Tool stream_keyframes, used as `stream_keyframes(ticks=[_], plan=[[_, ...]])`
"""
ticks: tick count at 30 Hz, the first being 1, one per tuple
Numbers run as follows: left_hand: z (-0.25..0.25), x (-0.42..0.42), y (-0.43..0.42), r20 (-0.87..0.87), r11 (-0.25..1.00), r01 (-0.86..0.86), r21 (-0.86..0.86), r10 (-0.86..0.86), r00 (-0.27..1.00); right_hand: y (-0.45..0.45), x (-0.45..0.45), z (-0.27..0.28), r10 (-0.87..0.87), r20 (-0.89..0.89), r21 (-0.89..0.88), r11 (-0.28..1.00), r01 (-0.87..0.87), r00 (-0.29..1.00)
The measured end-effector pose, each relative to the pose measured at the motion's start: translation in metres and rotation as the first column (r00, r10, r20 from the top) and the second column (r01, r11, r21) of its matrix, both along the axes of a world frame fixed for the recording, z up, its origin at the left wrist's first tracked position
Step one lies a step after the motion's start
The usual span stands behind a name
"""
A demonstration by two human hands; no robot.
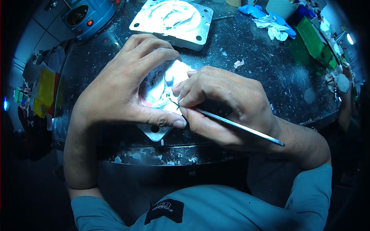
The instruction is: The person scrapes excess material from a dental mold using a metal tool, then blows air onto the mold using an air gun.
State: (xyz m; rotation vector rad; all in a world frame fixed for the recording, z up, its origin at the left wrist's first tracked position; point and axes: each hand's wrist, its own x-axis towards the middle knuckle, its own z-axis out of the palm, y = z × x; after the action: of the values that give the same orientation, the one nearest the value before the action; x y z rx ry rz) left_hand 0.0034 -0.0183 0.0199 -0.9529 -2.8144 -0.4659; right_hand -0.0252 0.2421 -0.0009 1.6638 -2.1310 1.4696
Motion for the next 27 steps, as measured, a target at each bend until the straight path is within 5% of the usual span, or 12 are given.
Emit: stream_keyframes(ticks=[15,27], plan=[[0.0,0.001,0.001,0.006,1.0,0.0,0.028,0.0,1.0,0.002,-0.001,0.004,0.015,0.149,0.007,1.0,-0.016,0.989],[-0.003,0.004,0.003,-0.028,0.999,-0.035,-0.03,0.034,0.999,0.006,-0.016,0.016,0.061,0.008,0.107,0.992,-0.062,0.998]])
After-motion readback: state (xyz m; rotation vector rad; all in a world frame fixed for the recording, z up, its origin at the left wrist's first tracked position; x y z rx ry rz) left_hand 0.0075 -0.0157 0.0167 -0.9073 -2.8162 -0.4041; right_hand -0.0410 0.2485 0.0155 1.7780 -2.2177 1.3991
